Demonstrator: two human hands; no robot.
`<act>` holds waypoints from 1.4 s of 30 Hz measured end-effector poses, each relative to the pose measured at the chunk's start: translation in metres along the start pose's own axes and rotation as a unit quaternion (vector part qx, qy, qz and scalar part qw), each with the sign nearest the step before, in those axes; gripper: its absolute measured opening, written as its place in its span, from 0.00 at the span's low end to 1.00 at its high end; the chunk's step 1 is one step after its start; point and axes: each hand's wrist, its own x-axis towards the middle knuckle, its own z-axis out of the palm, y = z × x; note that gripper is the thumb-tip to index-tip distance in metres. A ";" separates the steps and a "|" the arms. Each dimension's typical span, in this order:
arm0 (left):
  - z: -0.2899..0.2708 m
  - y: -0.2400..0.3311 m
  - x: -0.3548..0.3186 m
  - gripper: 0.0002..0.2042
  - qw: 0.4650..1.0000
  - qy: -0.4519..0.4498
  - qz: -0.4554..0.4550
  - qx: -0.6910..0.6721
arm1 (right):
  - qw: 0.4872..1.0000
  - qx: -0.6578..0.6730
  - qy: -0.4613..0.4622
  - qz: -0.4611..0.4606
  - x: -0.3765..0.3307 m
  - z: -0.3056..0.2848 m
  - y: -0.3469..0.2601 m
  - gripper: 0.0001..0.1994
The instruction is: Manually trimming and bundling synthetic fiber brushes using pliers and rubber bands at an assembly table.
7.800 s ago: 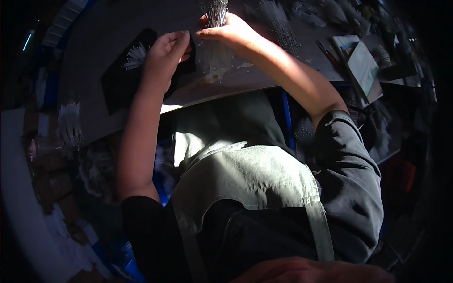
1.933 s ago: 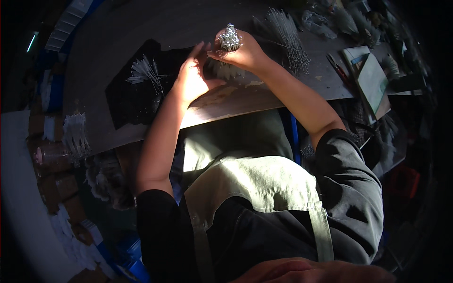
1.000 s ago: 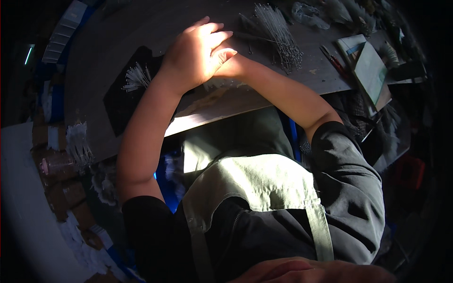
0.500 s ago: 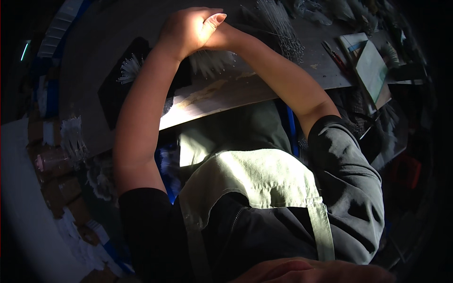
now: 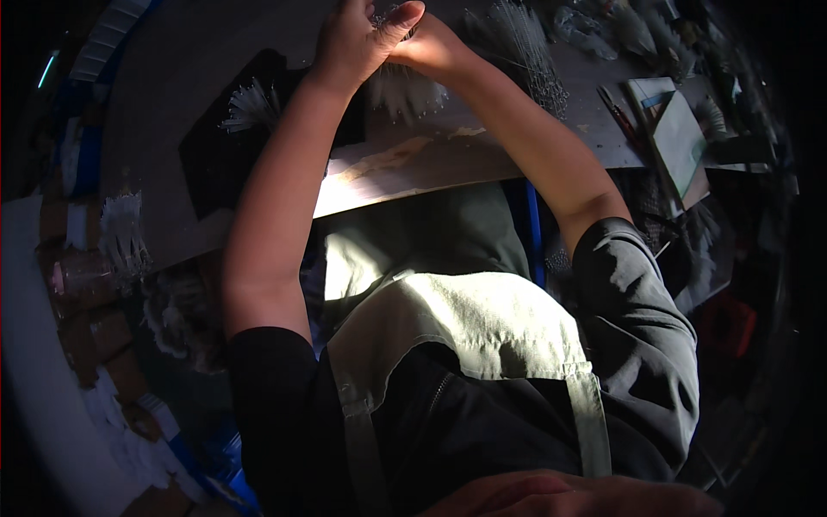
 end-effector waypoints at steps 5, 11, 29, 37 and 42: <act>0.004 -0.010 -0.049 0.40 0.969 -0.099 -0.226 -0.017 | 0.993 -0.008 0.004 -0.116 -0.005 0.010 -0.016 0.09; 0.022 -0.008 -0.057 0.37 0.984 -0.033 -0.137 0.106 | 0.987 0.024 -0.031 -0.159 0.006 0.013 -0.021 0.08; 0.025 0.003 -0.070 0.36 0.980 -0.065 -0.172 0.077 | 0.950 -0.198 -0.048 -0.238 -0.016 0.024 -0.068 0.13; 0.027 -0.010 -0.074 0.43 0.976 -0.057 -0.153 0.144 | 0.931 -0.271 -0.046 -0.240 -0.015 0.026 -0.061 0.12; 0.023 -0.011 -0.096 0.37 0.991 0.061 -0.072 0.095 | 0.942 -0.267 -0.028 -0.200 -0.016 0.025 -0.065 0.12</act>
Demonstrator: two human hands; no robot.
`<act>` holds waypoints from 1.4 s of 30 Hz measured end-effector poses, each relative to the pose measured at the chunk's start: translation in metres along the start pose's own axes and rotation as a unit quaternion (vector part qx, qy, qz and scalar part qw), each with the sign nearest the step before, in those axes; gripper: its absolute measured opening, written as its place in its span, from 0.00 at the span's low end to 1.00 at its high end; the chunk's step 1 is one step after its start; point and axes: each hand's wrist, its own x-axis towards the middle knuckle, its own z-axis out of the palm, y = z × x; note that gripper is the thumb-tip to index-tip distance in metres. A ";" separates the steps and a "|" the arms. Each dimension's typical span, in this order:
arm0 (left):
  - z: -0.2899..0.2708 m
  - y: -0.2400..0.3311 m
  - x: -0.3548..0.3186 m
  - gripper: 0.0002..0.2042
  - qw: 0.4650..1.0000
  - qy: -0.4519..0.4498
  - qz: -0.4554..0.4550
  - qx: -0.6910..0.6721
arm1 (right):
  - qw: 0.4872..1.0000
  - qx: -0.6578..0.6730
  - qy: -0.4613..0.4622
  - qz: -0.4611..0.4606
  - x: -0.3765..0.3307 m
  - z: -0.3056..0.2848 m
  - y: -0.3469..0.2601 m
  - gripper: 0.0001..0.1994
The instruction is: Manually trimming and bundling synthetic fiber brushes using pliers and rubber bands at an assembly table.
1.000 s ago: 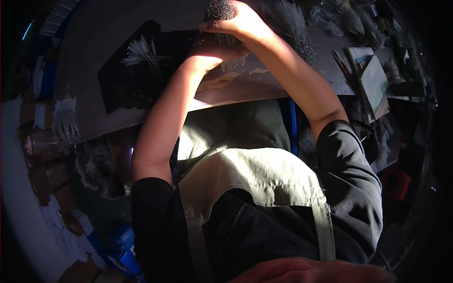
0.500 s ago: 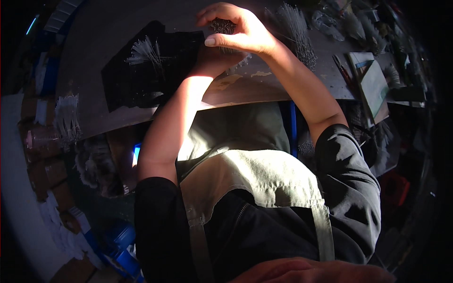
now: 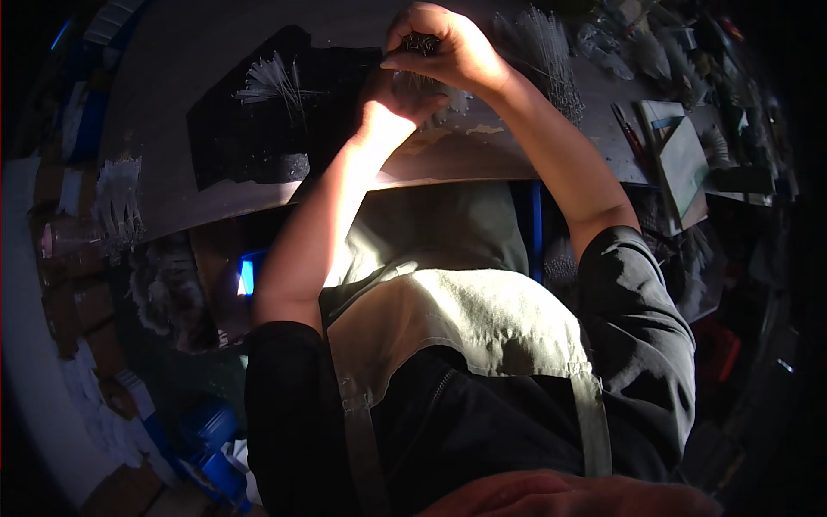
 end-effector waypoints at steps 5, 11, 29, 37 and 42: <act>-0.013 0.011 -0.019 0.21 0.982 0.089 -0.163 -0.031 | 0.999 0.023 0.032 0.029 0.002 0.005 -0.001 0.12; -0.017 0.031 -0.003 0.11 0.984 0.067 -0.165 0.031 | 0.998 -0.055 0.035 0.011 -0.001 0.011 0.002 0.14; -0.028 0.006 -0.005 0.10 0.974 0.033 -0.203 -0.099 | 0.997 0.066 0.020 -0.019 -0.002 -0.002 0.006 0.18; -0.035 0.004 -0.008 0.05 0.986 0.028 -0.157 -0.047 | 0.997 0.031 0.004 -0.070 -0.001 -0.002 0.002 0.18; -0.068 0.034 -0.004 0.05 0.989 -0.058 -0.087 0.106 | 0.998 0.033 -0.008 -0.045 -0.001 -0.003 -0.006 0.16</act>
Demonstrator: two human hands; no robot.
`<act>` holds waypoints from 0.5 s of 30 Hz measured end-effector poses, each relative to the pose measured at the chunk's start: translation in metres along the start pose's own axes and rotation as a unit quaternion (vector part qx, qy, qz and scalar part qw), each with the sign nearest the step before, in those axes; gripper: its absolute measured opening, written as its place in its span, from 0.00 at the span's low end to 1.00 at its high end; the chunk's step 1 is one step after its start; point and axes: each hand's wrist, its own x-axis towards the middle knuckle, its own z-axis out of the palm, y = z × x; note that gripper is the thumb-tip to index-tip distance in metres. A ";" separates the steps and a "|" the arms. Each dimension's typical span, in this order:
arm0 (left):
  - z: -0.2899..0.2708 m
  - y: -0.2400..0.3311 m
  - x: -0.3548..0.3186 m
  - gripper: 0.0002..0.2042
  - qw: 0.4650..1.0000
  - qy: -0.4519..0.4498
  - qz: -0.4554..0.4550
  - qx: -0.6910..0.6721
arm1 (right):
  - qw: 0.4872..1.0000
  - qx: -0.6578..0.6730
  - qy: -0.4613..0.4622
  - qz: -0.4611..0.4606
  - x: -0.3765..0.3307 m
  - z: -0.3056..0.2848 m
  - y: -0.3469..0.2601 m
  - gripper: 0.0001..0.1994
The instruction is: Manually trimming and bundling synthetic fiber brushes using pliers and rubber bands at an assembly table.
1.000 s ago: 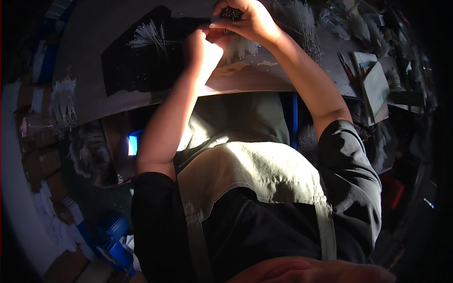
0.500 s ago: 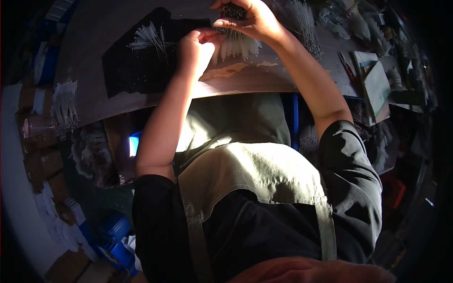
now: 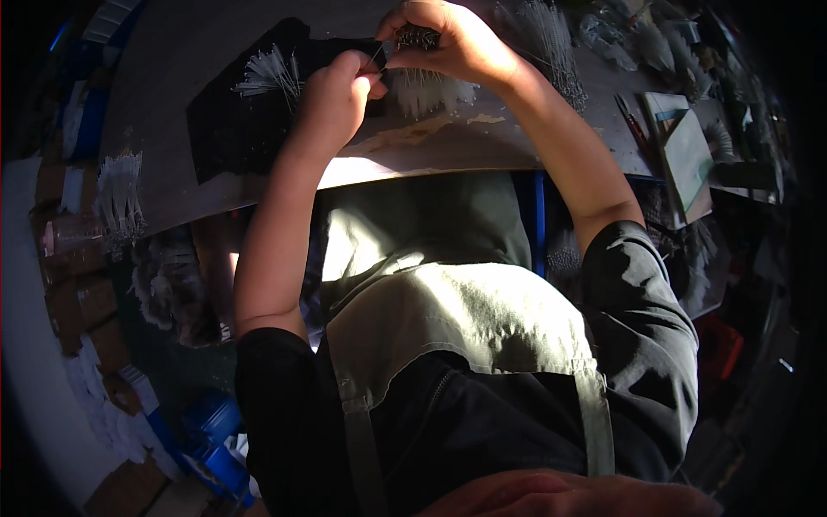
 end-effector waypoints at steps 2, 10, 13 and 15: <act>-0.021 0.010 0.003 0.06 0.999 -0.038 0.001 0.010 | 1.000 0.020 -0.009 0.014 0.001 0.000 -0.002 0.16; -0.050 0.028 0.021 0.06 0.956 -0.207 -0.145 -0.147 | 1.000 0.001 -0.030 0.001 0.002 0.001 -0.003 0.18; -0.058 0.029 0.026 0.07 0.899 -0.281 -0.205 -0.265 | 0.999 0.013 0.032 0.020 0.001 0.008 0.000 0.16; -0.067 0.027 0.027 0.07 0.893 -0.296 -0.206 -0.269 | 0.992 -0.088 0.071 0.050 -0.001 0.007 0.004 0.14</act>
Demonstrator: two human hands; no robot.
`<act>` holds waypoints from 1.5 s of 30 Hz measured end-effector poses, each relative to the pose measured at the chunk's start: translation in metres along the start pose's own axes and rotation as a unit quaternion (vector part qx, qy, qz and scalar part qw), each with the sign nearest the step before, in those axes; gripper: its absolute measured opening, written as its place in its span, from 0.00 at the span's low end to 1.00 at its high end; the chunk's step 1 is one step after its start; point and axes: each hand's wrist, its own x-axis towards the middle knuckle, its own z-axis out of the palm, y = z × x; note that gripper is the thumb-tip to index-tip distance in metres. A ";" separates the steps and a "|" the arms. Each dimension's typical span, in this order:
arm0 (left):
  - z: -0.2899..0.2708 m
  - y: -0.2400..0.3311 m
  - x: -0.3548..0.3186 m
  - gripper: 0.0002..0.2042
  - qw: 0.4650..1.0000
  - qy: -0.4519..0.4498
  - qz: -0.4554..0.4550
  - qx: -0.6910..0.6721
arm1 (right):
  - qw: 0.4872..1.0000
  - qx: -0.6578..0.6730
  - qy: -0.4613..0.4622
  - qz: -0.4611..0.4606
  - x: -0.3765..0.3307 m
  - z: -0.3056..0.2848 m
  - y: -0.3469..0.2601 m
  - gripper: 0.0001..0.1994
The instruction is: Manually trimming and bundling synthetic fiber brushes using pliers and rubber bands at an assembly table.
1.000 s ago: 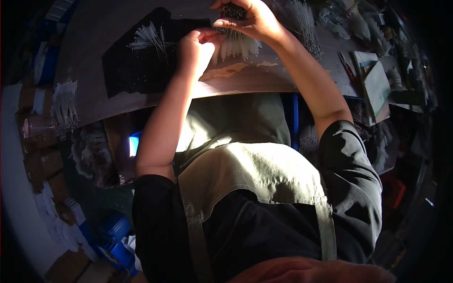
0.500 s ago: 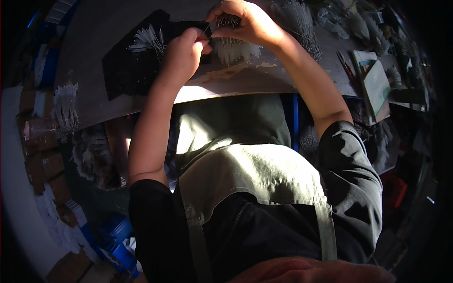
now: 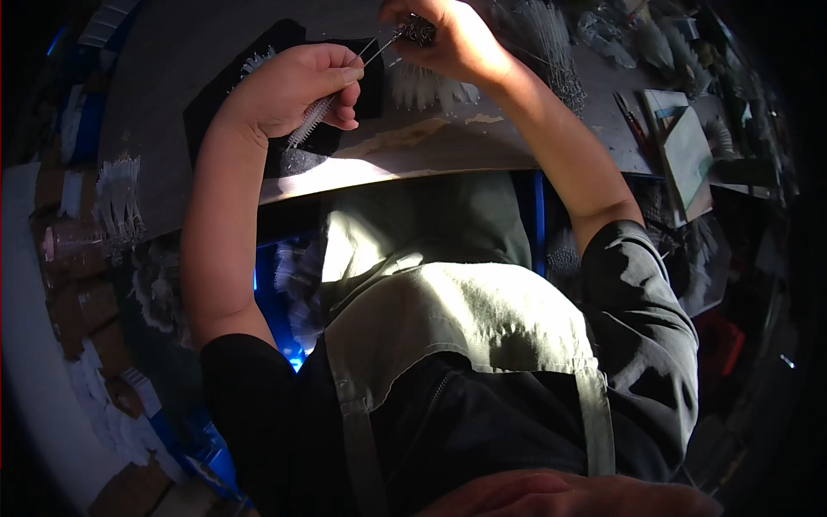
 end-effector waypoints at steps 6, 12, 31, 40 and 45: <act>-0.003 -0.027 0.015 0.10 0.976 0.120 0.152 -0.095 | 0.994 -0.101 0.026 -0.031 0.006 -0.010 0.012 0.09; 0.029 -0.079 0.078 0.07 0.920 0.255 0.297 -0.026 | 0.994 -0.090 0.033 -0.050 0.004 -0.011 0.014 0.10; 0.082 -0.093 0.119 0.15 0.857 0.245 0.317 -0.323 | 0.999 -0.047 -0.020 -0.009 0.002 -0.017 0.013 0.08; 0.060 -0.079 0.097 0.14 0.929 0.262 0.255 0.065 | 0.998 -0.040 -0.045 -0.005 0.004 -0.023 0.007 0.06; 0.053 -0.068 0.078 0.11 0.897 0.275 0.209 0.277 | 0.999 -0.027 -0.039 -0.013 0.004 -0.021 0.008 0.07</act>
